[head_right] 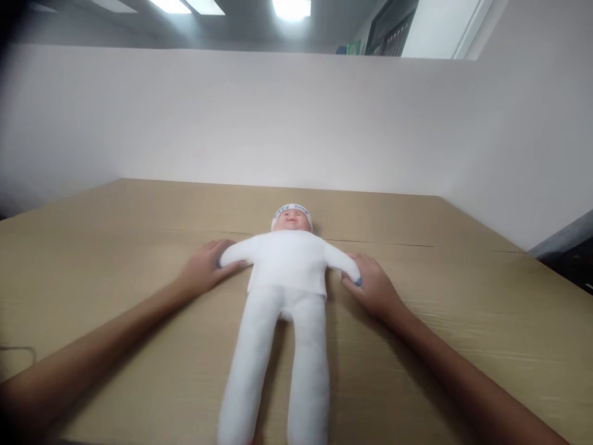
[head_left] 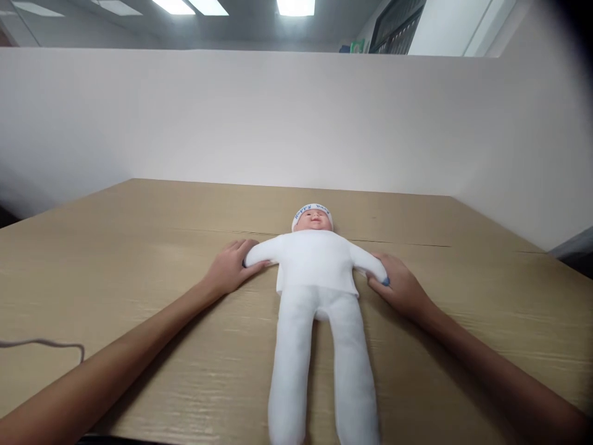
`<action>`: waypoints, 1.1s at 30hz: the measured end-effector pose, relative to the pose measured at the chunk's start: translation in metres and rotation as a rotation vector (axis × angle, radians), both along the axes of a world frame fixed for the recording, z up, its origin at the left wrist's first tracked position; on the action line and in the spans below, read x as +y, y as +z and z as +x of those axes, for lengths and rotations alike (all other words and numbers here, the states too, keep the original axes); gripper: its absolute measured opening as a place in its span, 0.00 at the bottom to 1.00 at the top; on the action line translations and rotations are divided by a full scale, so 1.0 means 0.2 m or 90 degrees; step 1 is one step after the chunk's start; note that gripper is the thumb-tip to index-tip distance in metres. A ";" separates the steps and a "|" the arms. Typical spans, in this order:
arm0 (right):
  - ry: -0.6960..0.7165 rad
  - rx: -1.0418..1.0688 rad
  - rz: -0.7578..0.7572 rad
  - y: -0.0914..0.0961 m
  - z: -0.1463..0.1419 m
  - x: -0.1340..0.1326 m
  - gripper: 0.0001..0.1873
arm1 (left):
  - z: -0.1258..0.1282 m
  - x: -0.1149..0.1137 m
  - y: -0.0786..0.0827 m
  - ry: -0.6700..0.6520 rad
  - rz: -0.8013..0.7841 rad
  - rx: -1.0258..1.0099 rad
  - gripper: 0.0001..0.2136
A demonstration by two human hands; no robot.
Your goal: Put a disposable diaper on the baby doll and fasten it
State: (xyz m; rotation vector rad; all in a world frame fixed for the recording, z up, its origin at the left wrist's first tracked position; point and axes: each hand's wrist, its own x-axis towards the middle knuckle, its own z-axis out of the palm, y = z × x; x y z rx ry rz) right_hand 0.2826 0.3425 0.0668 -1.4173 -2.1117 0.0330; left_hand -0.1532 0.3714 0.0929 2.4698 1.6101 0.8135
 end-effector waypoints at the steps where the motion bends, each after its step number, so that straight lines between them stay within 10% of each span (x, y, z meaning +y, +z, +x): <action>1: -0.001 0.002 0.006 0.00 0.00 0.07 0.20 | 0.01 0.06 0.00 0.012 0.008 -0.001 0.26; 9: -0.043 -0.029 0.078 0.00 -0.01 0.54 0.22 | 0.02 0.51 -0.06 0.124 0.088 0.003 0.29; 15: -0.089 -0.033 0.066 -0.08 0.10 0.68 0.29 | -0.02 0.62 -0.11 0.155 0.084 0.013 0.25; 24: -0.148 -0.031 0.034 -0.14 0.12 0.69 0.29 | -0.02 0.53 -0.08 0.157 0.045 0.024 0.25; 33: -0.242 0.030 0.131 -0.09 -0.09 0.22 0.33 | 0.12 0.08 -0.03 0.215 0.110 -0.099 0.25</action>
